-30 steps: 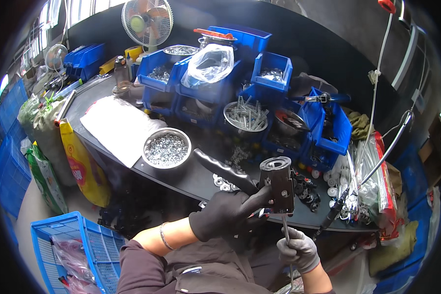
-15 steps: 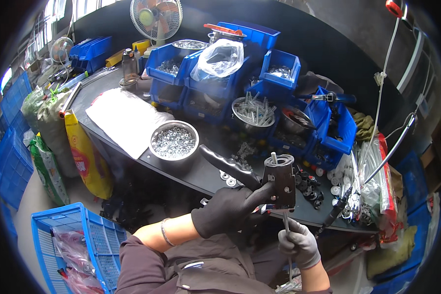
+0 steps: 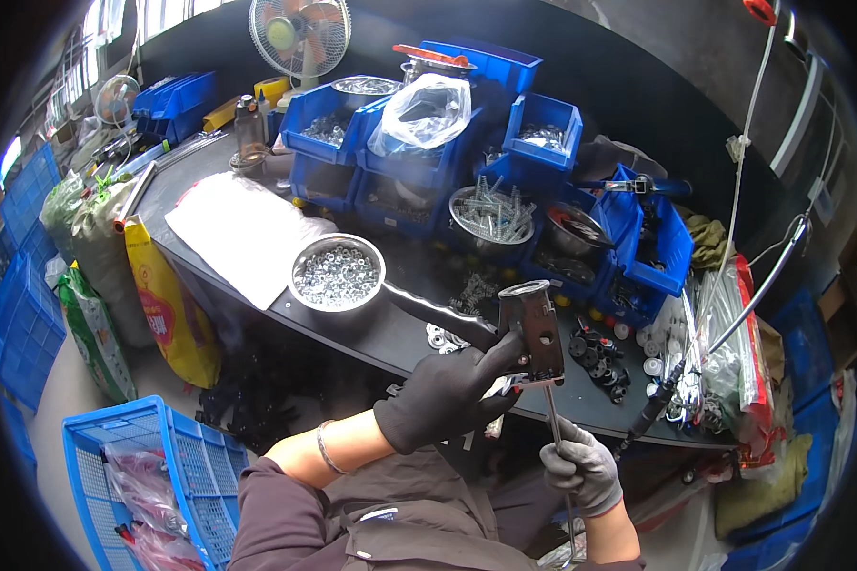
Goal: The person assembles pump dispensers by fitting small internal components and springs into a handle, securing parts with a pneumatic driver, and attaching a red barrel and end cap. The person then puts the assembled tool into a bag, drops it into a crate, and begins assembling components into another handle.
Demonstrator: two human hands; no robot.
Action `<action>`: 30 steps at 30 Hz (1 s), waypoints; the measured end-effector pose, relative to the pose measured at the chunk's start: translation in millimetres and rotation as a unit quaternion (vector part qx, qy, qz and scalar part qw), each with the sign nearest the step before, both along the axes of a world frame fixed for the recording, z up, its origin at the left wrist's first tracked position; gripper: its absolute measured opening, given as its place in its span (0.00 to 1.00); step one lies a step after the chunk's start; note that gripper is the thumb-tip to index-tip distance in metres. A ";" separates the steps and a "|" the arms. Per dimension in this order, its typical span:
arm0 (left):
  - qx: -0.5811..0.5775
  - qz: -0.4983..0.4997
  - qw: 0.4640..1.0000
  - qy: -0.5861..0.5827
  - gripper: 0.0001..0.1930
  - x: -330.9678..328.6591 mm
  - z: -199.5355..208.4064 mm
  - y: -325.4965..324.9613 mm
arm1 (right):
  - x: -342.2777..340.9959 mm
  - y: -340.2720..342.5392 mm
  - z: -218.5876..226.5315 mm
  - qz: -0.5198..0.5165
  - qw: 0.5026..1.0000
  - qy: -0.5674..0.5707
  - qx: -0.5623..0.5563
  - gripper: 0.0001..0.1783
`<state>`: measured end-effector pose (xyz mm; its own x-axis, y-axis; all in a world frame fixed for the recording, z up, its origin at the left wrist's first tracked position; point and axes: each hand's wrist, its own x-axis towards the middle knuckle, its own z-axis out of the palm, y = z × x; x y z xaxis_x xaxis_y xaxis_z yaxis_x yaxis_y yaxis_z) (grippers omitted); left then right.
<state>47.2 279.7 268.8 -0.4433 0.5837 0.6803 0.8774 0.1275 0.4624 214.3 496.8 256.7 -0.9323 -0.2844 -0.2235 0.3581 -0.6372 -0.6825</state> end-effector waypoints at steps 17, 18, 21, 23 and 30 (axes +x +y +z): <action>-0.197 -0.261 0.937 -0.121 0.24 69.2 -101.2 -57.1 | -24.1 -23.1 -171.9 -0.001 0.541 0.043 0.840 0.10; -0.117 -0.326 0.848 -0.402 0.23 80.9 -138.7 -33.9 | -25.4 -28.8 -204.6 0.030 0.557 0.012 0.830 0.11; 0.153 -0.292 0.170 -0.928 0.24 107.4 -251.2 -26.2 | -27.5 -38.1 -284.7 0.073 0.613 0.031 0.786 0.14; 0.138 -0.246 0.227 -0.932 0.22 107.9 -241.2 -14.5 | -19.7 -37.4 -310.7 0.081 0.646 0.072 0.755 0.15; -0.123 -0.055 0.763 -0.633 0.12 113.4 -286.9 -15.8 | -12.1 -39.0 -254.0 -0.257 0.775 0.020 0.577 0.33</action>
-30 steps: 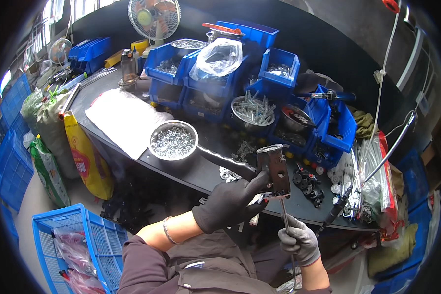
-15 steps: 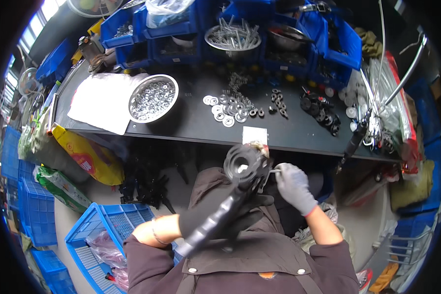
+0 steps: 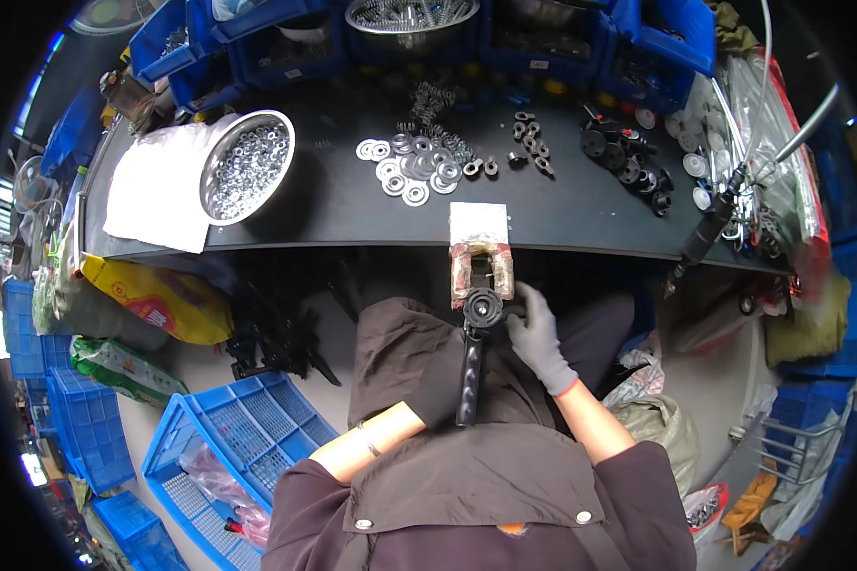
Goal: The person assembles pump dispensers by fitting small internal components and springs into a handle, securing parts with a pneumatic driver, and attaching a red barrel and end cap. The person then puts the assembled tool into a bag, drops it into a crate, and begins assembling components into another handle.
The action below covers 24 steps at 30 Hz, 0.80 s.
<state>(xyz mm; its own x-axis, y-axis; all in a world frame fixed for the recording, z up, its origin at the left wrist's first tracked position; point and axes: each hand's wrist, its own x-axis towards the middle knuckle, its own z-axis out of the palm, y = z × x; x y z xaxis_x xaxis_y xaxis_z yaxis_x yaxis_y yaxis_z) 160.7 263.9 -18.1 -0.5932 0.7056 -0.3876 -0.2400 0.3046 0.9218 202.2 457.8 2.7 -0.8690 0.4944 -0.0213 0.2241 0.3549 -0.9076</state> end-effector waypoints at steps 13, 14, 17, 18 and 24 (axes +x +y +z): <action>-0.041 -0.043 0.975 0.212 0.14 -12.7 71.3 18.0 | -35.6 -2.2 131.3 0.101 0.977 0.082 0.168 0.51; -0.023 -0.042 0.976 0.210 0.14 -13.3 78.0 19.3 | -37.2 -2.7 133.4 0.094 0.978 0.085 0.165 0.48; -0.028 -0.062 0.976 0.205 0.14 -11.6 84.9 19.3 | -38.4 -1.9 129.9 0.092 0.977 0.102 0.162 0.46; -0.052 -0.082 0.974 0.205 0.14 -12.2 88.5 19.1 | -38.7 -1.7 129.3 0.092 0.978 0.100 0.160 0.46; 0.014 -0.074 0.964 0.254 0.14 -22.6 104.0 19.3 | -41.0 -5.1 131.3 0.057 0.984 0.114 0.124 0.40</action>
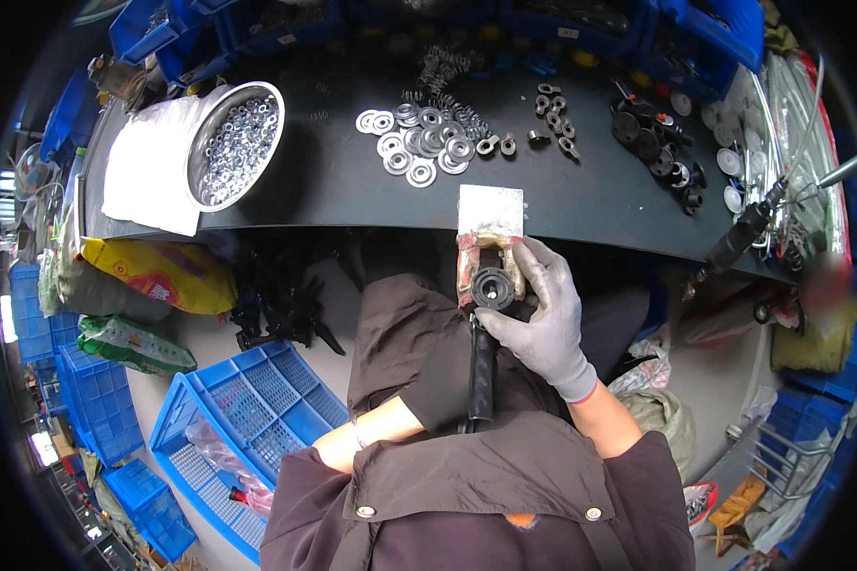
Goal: The person assembles pump dispensers by fitting small internal components and springs into a handle, securing parts with a pneumatic driver, and attaching a red barrel and end cap. The person then puts the assembled tool into a bag, drops it into a crate, and begins assembling components into another handle.
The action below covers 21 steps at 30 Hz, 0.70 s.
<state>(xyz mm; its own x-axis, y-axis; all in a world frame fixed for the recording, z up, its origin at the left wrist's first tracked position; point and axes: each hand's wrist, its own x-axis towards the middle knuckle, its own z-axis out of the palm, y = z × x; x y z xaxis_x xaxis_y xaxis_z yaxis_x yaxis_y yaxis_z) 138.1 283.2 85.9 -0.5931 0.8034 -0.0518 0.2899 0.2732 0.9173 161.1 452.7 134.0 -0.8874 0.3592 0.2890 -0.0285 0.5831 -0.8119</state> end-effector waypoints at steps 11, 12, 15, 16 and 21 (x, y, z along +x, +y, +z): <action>-0.045 0.042 0.998 -0.007 0.16 -9.3 6.6 7.3 | 1.8 -10.2 -13.5 -0.061 0.996 0.014 -0.057 0.32; -0.085 0.076 0.988 -0.100 0.16 -12.8 11.0 10.6 | 1.0 -11.2 -14.4 -0.057 0.998 0.022 -0.030 0.33; -0.058 0.088 0.982 -0.155 0.15 -14.0 -64.3 9.2 | -3.2 -10.4 -16.2 -0.030 0.999 0.036 0.008 0.32; -0.055 0.088 0.983 -0.153 0.15 -12.6 -67.0 7.5 | -3.3 -9.7 -16.3 -0.029 0.999 0.039 0.012 0.32; -0.064 -0.002 0.997 0.046 0.07 -27.5 -34.5 8.9 | -6.0 -6.7 -24.7 -0.028 0.998 0.061 0.013 0.33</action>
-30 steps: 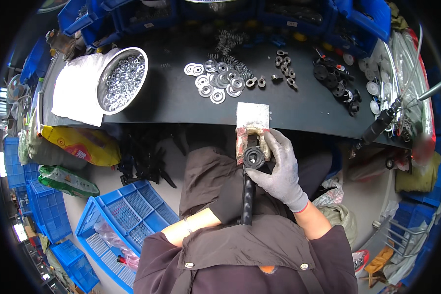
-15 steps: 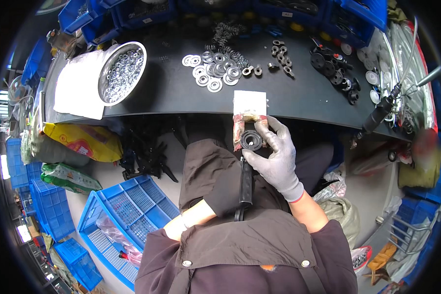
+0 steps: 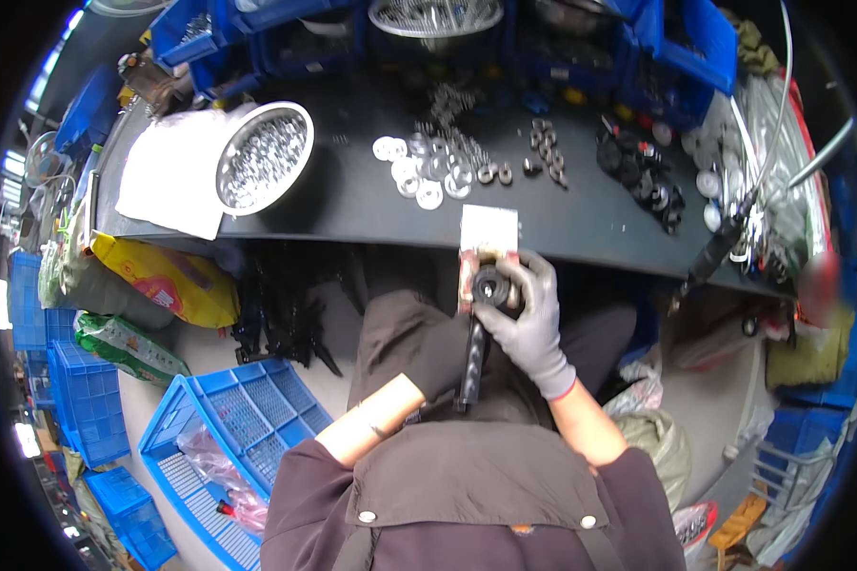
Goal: The person assembles pump dispensers by fitting small internal components and springs into a handle, securing parts with a pneumatic driver, and attaching a red barrel and end cap. The person then puts the assembled tool into a bag, drops it into a crate, and begins assembling components into another handle.
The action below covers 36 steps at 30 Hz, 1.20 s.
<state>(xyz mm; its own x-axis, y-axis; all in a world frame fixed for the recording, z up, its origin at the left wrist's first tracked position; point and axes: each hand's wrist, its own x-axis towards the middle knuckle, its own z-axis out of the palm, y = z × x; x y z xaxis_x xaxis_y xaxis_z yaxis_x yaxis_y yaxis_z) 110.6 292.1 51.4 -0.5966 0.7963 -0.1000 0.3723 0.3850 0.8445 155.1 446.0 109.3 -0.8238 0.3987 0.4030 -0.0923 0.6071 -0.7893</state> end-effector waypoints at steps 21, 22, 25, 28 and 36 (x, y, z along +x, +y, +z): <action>-0.175 0.224 0.868 0.407 0.15 -383.5 188.1 165.9 | 9.3 15.6 27.2 0.097 0.990 -0.097 0.010 0.38; -0.181 0.171 0.875 0.415 0.14 -388.4 191.4 169.4 | 12.4 24.8 29.2 0.107 0.989 -0.101 -0.014 0.38; -0.170 0.137 0.850 0.480 0.15 -405.1 195.2 151.8 | 30.9 55.5 31.4 0.029 0.997 -0.068 -0.023 0.26; -0.023 0.107 0.865 0.490 0.15 -411.8 214.6 122.7 | 71.5 107.7 7.9 -0.167 0.981 0.016 0.098 0.14; -0.020 -0.078 0.725 0.684 0.16 -196.3 197.7 46.5 | 243.2 190.2 -183.1 -0.395 0.852 -0.274 -0.208 0.10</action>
